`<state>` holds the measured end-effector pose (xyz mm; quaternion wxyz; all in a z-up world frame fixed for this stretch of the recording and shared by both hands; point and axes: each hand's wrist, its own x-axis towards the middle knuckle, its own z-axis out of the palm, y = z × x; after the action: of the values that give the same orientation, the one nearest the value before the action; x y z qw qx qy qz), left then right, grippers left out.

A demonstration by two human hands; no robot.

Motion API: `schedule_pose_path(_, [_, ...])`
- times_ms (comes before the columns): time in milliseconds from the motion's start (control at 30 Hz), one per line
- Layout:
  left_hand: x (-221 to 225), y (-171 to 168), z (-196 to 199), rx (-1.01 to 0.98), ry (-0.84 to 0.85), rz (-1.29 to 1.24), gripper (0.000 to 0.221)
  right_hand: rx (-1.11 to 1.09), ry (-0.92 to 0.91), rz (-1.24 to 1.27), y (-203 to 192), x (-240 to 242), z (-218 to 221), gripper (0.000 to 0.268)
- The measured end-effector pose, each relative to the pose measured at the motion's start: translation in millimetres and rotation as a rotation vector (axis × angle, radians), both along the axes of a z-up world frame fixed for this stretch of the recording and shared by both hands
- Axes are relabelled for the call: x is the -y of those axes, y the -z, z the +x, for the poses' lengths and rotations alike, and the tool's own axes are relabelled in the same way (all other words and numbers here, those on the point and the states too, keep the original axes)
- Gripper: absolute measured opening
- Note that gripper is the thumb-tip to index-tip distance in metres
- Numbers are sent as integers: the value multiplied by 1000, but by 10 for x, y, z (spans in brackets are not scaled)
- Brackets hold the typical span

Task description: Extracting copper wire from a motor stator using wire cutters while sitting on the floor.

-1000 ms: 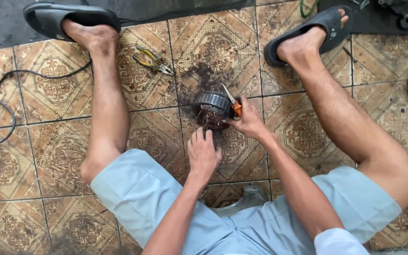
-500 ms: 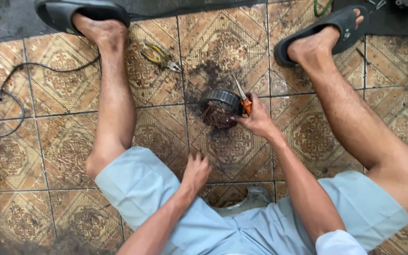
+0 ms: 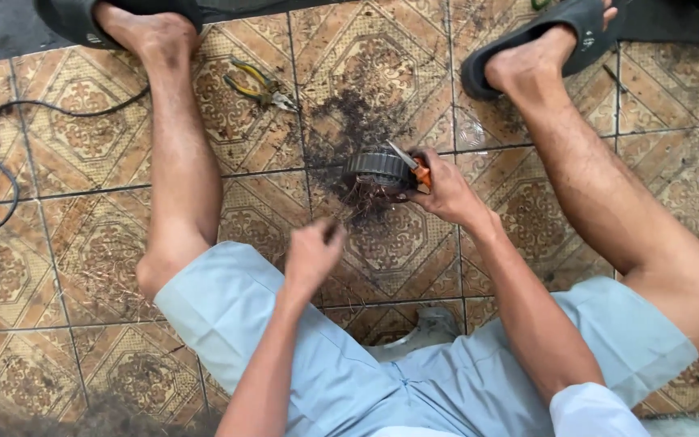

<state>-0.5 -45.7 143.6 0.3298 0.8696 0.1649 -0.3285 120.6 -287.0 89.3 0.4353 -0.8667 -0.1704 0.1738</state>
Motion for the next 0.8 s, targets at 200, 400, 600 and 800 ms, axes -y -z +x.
schedule_pose_path(200, [-65,392,1024,761,-40,-193,43,0,-8,33,188,15,-3,71])
schedule_pose_path(400, [-16,619,1331,230,230,-259,79,-87,80,85,91,288,-204,46])
schedule_pose_path(600, [-115,958,1291,298,-9,-373,53,-979,725,410,-489,157,-1085,61])
schedule_pose_path(800, [-214,840,1499,542,361,-299,38,-1504,544,711,838,-300,-1328,39])
